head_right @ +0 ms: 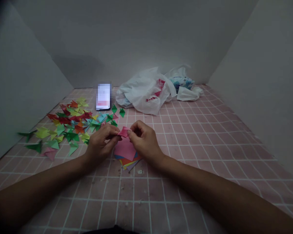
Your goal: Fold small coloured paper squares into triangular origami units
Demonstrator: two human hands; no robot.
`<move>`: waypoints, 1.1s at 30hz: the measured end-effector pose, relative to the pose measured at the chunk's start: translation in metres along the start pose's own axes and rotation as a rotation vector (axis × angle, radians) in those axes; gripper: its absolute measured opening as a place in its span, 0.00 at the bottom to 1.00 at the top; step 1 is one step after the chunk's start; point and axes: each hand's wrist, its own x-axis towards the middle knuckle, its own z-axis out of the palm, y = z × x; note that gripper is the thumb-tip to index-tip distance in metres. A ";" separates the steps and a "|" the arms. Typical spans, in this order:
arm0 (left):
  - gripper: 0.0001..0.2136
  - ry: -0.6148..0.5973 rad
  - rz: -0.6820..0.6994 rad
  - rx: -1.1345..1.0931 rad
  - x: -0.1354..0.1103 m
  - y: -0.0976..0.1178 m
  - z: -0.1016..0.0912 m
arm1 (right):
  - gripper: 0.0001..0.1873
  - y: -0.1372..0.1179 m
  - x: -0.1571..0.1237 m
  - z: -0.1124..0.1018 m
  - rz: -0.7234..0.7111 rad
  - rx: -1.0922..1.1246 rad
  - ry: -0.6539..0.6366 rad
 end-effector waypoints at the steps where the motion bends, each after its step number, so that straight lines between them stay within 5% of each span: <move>1: 0.06 -0.001 -0.022 -0.016 0.000 0.000 0.000 | 0.10 0.000 0.001 0.001 0.032 0.055 -0.004; 20: 0.05 0.026 -0.017 -0.007 0.001 0.000 -0.002 | 0.07 -0.010 0.002 -0.001 0.186 0.186 -0.061; 33: 0.07 0.017 -0.595 -0.695 0.001 -0.004 0.003 | 0.07 -0.003 0.003 -0.002 -0.015 0.039 -0.119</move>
